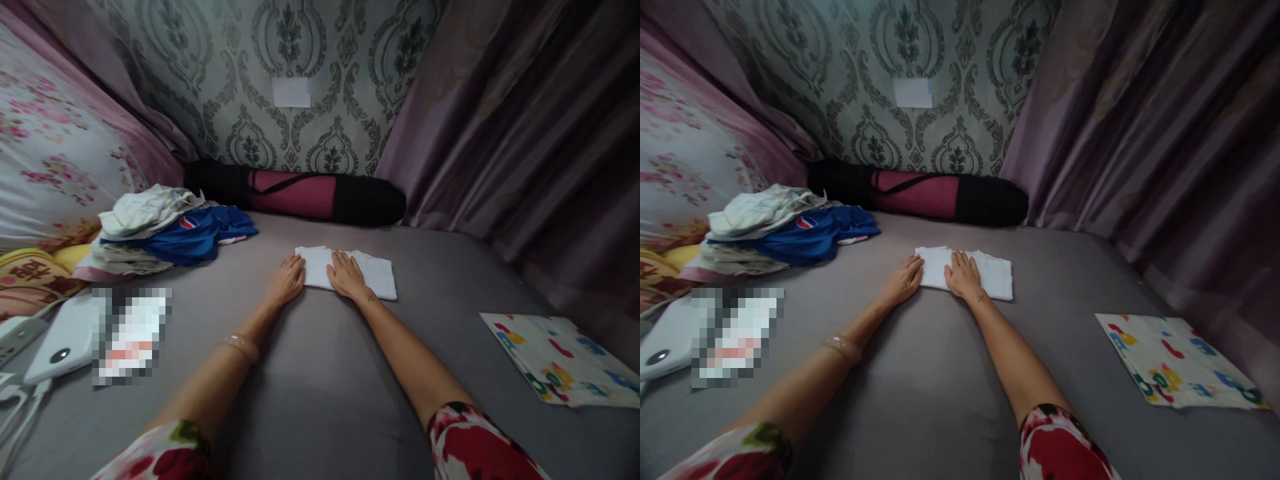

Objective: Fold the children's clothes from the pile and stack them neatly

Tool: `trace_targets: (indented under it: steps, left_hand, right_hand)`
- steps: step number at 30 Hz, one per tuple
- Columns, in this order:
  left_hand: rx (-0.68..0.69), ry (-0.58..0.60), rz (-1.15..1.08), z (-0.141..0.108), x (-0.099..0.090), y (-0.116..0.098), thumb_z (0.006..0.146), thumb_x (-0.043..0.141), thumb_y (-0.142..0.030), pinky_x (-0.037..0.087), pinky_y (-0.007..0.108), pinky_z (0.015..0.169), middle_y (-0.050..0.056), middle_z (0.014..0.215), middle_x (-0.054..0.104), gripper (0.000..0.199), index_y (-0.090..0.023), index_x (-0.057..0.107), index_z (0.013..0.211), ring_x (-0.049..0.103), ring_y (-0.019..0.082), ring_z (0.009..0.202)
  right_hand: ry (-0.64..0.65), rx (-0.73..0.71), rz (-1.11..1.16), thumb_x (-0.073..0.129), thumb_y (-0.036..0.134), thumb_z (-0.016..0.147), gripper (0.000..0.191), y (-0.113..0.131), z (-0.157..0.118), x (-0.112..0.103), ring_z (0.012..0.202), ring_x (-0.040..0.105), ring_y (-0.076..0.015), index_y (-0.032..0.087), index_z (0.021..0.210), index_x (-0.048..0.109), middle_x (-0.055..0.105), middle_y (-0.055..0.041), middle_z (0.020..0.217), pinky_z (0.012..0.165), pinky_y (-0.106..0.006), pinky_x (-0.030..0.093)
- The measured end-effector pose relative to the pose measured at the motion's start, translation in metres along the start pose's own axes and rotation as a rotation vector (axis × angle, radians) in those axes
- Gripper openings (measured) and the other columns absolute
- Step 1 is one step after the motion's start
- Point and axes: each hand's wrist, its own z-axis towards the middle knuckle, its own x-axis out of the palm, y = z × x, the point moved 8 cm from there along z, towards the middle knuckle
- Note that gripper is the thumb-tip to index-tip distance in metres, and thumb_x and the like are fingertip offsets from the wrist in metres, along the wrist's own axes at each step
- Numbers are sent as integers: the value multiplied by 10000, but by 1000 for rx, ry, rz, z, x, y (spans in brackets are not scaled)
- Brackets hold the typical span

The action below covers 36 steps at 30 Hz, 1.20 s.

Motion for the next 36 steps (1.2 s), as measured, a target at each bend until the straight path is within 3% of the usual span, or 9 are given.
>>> trace_targets:
  steps: [3, 7, 12, 18, 21, 25, 29, 36]
  left_hand:
    - [10, -20, -15, 0, 1, 0, 970, 344, -264, 355, 429, 1139, 146, 1396, 542, 383, -134, 545, 1269, 443, 245, 1352]
    - [28, -76, -34, 0, 1, 2, 976, 344, -283, 389, 452, 1115, 145, 1372, 561, 374, -144, 561, 1248, 464, 251, 1333]
    - [37, -105, -63, 1, 1, 5, 980, 349, -281, 391, 427, 1122, 162, 1361, 568, 379, -116, 573, 1238, 477, 250, 1323]
    - [20, -137, -77, 1, 2, 9, 970, 367, -256, 387, 410, 1127, 162, 1344, 580, 363, -106, 579, 1224, 484, 244, 1317]
    - [24, -138, -85, 2, 2, 10, 969, 365, -250, 381, 415, 1132, 156, 1354, 574, 361, -114, 575, 1229, 477, 237, 1324]
    - [-31, -153, -118, 4, 1, 16, 970, 351, -248, 369, 424, 1138, 160, 1358, 573, 382, -108, 561, 1256, 467, 243, 1335]
    - [-113, -176, -206, 6, -2, 26, 973, 321, -246, 389, 404, 1122, 125, 1321, 603, 386, -150, 557, 1263, 513, 218, 1289]
    - [-258, -222, -364, 5, -8, 37, 967, 316, -291, 426, 399, 1072, 140, 1267, 633, 402, -139, 576, 1234, 579, 222, 1196]
  right_hand:
    - [58, 27, -8, 284, 307, 991, 582, 5, 6, -3, 1449, 248, -269, 3, 1485, 329, 315, -167, 1556, 1185, -438, 144]
    - [-53, -31, -4, 288, 303, 997, 564, 23, 14, -7, 1456, 225, -262, 23, 1484, 344, 310, -157, 1561, 1186, -435, 122]
    - [-102, -33, -6, 300, 340, 1001, 578, 26, 15, 10, 1436, 269, -257, 13, 1474, 356, 338, -156, 1548, 1181, -410, 127]
    - [-6, 13, 0, 314, 325, 992, 587, 27, 18, 7, 1444, 251, -276, 2, 1482, 335, 310, -165, 1558, 1180, -435, 137]
    - [7, 24, -12, 335, 282, 979, 576, 38, 23, 0, 1451, 230, -288, -7, 1477, 341, 310, -177, 1556, 1181, -447, 122]
    - [-80, -52, 16, 285, 318, 1000, 570, 59, 29, 3, 1455, 226, -263, 13, 1476, 356, 318, -161, 1556, 1182, -414, 117]
    - [-110, -44, 13, 291, 351, 999, 591, 59, 31, 19, 1444, 252, -265, -2, 1467, 365, 355, -180, 1533, 1180, -426, 99]
    - [-7, -5, 32, 279, 337, 999, 598, 63, 34, 14, 1457, 213, -285, -16, 1477, 338, 312, -187, 1553, 1181, -443, 100]
